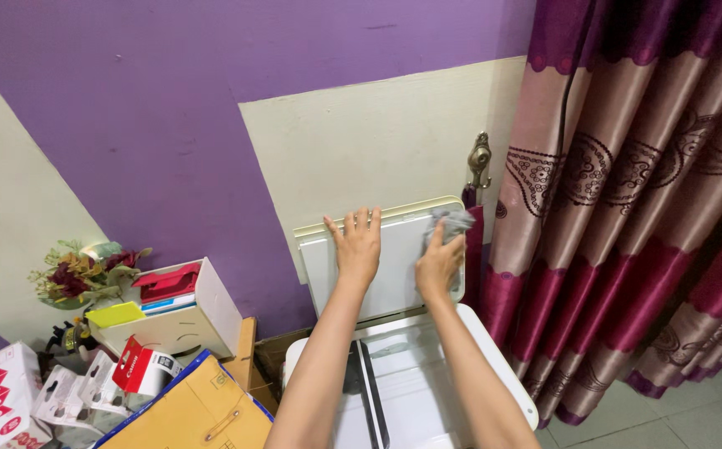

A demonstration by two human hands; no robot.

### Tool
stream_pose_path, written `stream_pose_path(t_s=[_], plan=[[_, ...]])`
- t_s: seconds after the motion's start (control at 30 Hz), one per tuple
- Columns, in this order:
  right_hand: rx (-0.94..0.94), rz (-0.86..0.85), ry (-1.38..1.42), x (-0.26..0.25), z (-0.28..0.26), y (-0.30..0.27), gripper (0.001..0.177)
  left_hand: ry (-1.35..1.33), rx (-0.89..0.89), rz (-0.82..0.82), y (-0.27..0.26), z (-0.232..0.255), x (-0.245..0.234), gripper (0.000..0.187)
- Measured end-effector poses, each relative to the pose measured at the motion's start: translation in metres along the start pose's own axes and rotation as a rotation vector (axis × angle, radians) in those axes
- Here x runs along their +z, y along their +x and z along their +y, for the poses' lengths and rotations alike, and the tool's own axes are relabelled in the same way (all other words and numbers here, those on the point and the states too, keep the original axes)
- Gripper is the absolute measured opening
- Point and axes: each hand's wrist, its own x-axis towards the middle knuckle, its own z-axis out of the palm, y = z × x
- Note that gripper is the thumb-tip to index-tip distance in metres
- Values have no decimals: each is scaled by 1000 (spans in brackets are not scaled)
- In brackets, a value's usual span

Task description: The person sits on the floor and uses a cloth to wipe a yellow folder and a white printer. They clean the top, sides, and front of the printer, then open the lid to wipe the inside glass and surfaces before closing it.

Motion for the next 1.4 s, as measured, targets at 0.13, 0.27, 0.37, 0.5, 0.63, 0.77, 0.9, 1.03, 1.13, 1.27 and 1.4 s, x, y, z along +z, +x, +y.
stream_pose_path(t_s=[0.13, 0.27, 0.37, 0.5, 0.63, 0.77, 0.9, 1.03, 1.13, 1.27, 1.4], plan=[[-325, -134, -7, 23, -33, -34, 19, -27, 18, 9, 2, -4, 3, 69], [-435, -45, 90, 25, -58, -49, 31, -158, 98, -4, 0, -24, -4, 69], [-323, -113, -53, 8, -31, -22, 60, -97, 132, 7, -2, -43, -19, 69], [170, -111, 12, -12, 1, 17, 87, -199, -18, 250, -24, -74, -35, 66], [223, -97, 19, -13, -2, 28, 86, -506, -432, 256, -53, -107, -23, 62], [-13, -37, -10, 9, -45, 10, 80, -911, -570, 155, -61, -135, 13, 45], [-187, -292, -63, 23, -121, -30, 72, -1015, -538, 169, -67, -143, 38, 42], [-570, -41, 51, 25, -172, -62, 13, -1156, -578, 118, -69, -152, 56, 43], [-694, 75, 71, 21, -181, -78, 23, -1113, -555, 136, -75, -160, 66, 41], [-812, -33, 5, 20, -162, -107, 11, -1242, -578, 131, -72, -154, 70, 46], [-919, -5, 13, 17, -140, -122, 20, -1054, -562, 107, -75, -152, 72, 38]])
